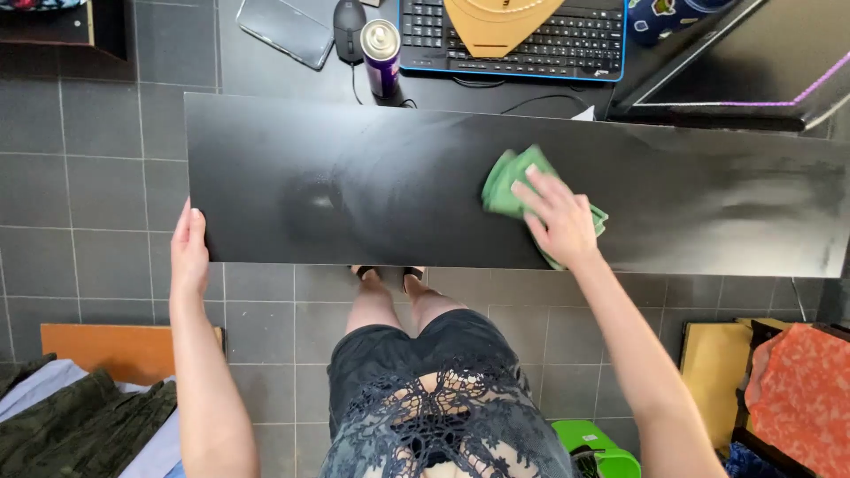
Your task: The person clears a desk by moving a water bottle and a cardboard jewelry display aside, then sprays a cleaning agent and wipes the black desk surface with a green cloth. The person folds the cloth and continues wiping the desk until the surface appears clean.
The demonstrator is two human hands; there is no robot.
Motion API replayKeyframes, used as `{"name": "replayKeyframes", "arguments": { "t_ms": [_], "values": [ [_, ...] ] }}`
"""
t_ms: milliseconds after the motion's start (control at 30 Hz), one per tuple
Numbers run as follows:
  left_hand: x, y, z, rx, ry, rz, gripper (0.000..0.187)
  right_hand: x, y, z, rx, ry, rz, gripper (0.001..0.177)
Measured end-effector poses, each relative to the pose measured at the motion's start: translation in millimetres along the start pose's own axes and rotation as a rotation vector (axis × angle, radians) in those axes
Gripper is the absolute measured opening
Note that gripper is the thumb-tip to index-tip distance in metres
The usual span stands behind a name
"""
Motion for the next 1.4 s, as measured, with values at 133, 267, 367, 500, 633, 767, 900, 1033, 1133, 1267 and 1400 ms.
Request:
{"name": "replayKeyframes", "arguments": {
  "t_ms": [133,267,367,500,633,767,900,1033,1133,1267,1400],
  "values": [
    [4.0,2.2,-14.0,0.0,0.017,0.007,0.041,21.3,-3.5,-28.8,0.033,-0.253,0.075,0.048],
    [8.7,10.5,-37.0,-0.045,-0.003,0.011,0.042,44.8,-17.8,-65.6,0.14,-0.459,0.046,0.047],
    [8.1,4.7,-24.3,-0.05,0.01,-0.001,0.044,73.8,-30.9,-100.1,0.145,-0.468,0.073,0.048],
    [-1.7,1.2,-5.0,-0.049,0.013,0.019,0.047,118.3,-41.3,-174.5,0.104,-0.378,0.128,0.053],
    [-5.7,0.8,-9.2,-0.072,0.024,0.002,0.046,162.5,-45.0,-273.1,0.053,-0.287,0.198,0.06],
    [-12.2,-0.3,7.8,-0.058,0.068,-0.017,0.047,167.8,-53.7,-376.8,0.29,-0.037,0.202,0.058],
    [-8.2,-0.6,6.7,-0.005,0.074,-0.039,0.047,128.6,-53.8,-391.1,0.373,0.213,0.087,0.06],
    [-11.6,-3.7,18.9,-0.053,0.099,-0.041,0.045,113.2,-23.1,-269.3,0.103,0.085,0.113,0.064],
    [-13.5,-1.7,10.7,-0.039,0.101,-0.026,0.044,109.7,-45.8,-181.9,-0.001,-0.32,0.252,0.065],
    [-9.0,-0.5,-27.4,-0.022,0.024,-0.079,0.047,171.4,-60.0,-231.6,-0.031,-0.431,0.351,0.055],
    [-15.8,-1.4,26.0,0.051,-0.027,-0.112,0.051,246.5,-36.1,-356.2,-0.013,-0.088,0.279,0.059]
  ]
}}
Point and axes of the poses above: each hand's wrist, its own x-axis towards the middle knuckle, its own y-axis out of the back of the hand, z = x × y, the point moved 1 cm from there along x, towards the middle knuckle, and after that the axes turned 2 degrees about z, right-handed, at the moved point
